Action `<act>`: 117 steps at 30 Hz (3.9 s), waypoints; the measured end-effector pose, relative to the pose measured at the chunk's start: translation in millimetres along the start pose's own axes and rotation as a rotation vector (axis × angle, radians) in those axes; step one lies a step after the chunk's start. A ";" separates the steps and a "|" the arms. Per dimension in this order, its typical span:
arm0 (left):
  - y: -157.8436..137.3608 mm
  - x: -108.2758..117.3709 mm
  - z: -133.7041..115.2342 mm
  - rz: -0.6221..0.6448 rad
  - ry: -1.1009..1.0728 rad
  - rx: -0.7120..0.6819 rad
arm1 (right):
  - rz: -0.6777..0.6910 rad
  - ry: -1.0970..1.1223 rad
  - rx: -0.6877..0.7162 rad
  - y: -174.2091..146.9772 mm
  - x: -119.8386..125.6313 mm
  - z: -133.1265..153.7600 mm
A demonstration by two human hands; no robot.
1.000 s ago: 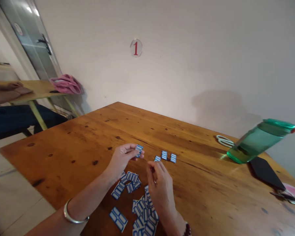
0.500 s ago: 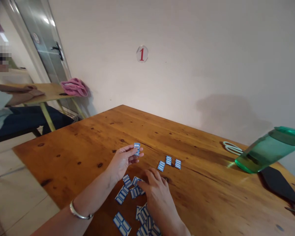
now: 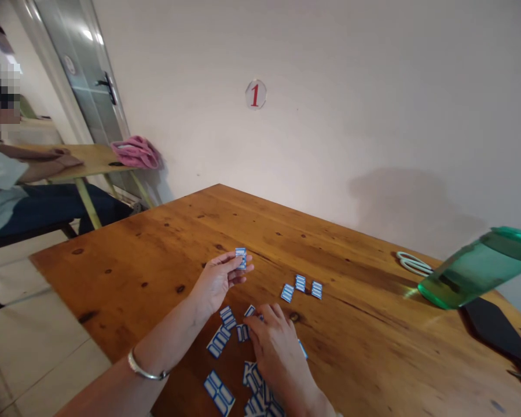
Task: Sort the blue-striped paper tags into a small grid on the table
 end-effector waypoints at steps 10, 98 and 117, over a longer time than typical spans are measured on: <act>5.7 4.6 1.6 -0.012 -0.155 0.047 | -0.015 -0.019 0.011 19.0 6.4 17.1; -22.5 -26.4 30.7 0.380 0.427 0.036 | -0.481 1.075 -0.452 12.3 23.3 -35.2; -23.0 -26.7 31.6 0.399 0.415 0.047 | -0.505 1.035 -0.473 11.8 22.2 -39.3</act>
Point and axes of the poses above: each hand's wrist, its own y-axis towards the middle knuckle, its own x-axis out of the back of the hand, z = x × y, the point moved 4 cm from there along y, towards the middle knuckle, and after that the axes turned 6 degrees about -x, right-handed, at the moved point
